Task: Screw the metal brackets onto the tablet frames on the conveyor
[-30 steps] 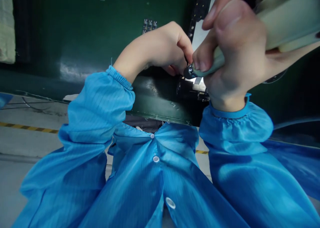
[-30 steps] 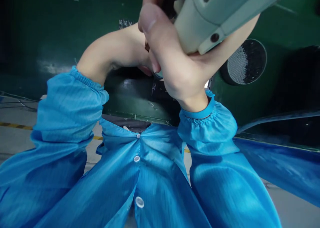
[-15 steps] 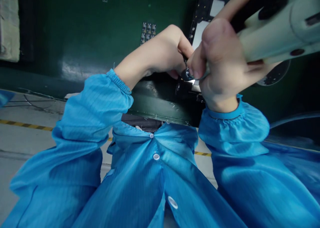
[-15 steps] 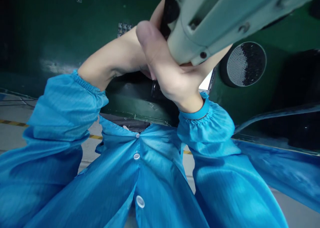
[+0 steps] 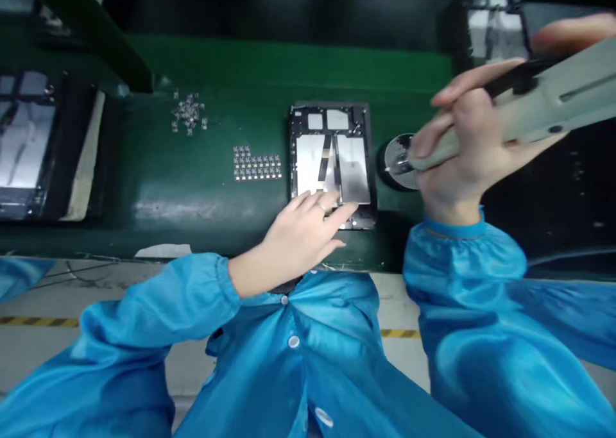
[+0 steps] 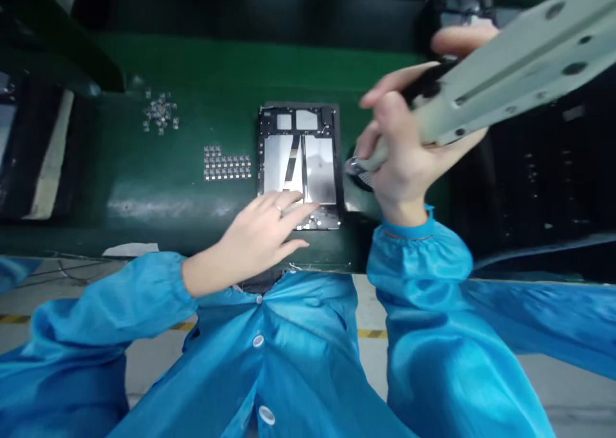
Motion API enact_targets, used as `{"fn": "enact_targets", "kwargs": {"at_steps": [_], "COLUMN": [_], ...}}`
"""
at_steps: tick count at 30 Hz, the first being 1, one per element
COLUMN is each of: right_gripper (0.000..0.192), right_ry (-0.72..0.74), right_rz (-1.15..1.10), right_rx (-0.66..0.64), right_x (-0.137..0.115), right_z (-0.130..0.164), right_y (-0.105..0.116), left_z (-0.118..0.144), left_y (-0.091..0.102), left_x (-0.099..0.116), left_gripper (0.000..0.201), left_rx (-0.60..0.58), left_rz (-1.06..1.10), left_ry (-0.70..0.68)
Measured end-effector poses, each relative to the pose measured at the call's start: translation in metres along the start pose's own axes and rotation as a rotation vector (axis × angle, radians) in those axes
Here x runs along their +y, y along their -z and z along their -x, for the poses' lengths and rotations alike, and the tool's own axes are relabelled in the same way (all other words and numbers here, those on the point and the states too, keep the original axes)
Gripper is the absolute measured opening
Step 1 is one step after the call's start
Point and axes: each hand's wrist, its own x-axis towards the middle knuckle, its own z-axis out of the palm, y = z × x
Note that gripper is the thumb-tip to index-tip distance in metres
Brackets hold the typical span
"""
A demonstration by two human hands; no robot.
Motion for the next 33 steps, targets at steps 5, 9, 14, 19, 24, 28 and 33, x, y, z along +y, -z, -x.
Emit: {"fn": "enact_targets", "kwargs": {"at_steps": [5,9,14,19,24,28,33], "right_gripper": [0.047,0.042,0.042,0.041,0.045,0.055,0.052], "right_ry": [0.025,0.06,0.095,0.114,0.102,0.114,0.079], "right_rz": [0.232,0.248,0.277,0.327,0.356,0.338,0.308], "right_rx": [0.034,0.1,0.133,0.226,0.272,0.299,0.267], "right_x": [0.017,0.02,0.009,0.024,0.037,0.04,0.03], "right_z": [-0.03,-0.023,-0.016,-0.016,-0.017,-0.019,-0.022], "right_y": [0.09,0.099,0.079,0.083,0.099,0.104,0.098], "left_z": [-0.077,-0.168,-0.284,-0.388,-0.431,-0.428,-0.349], "left_y": [-0.007,0.02,-0.014,-0.102,-0.149,-0.135,-0.061], "left_x": [-0.053,-0.132,-0.119,-0.053,-0.022,-0.034,-0.092], "left_gripper": [0.06,0.069,0.086,0.08,0.08,0.063,0.053], "left_rx": [-0.149,-0.066,-0.07,-0.136,-0.018,0.02,0.002], "left_rz": [-0.245,-0.251,-0.145,0.216,0.176,0.165,0.23], "left_ry": [0.211,0.574,0.461,0.3,0.408,0.403,0.333]}}
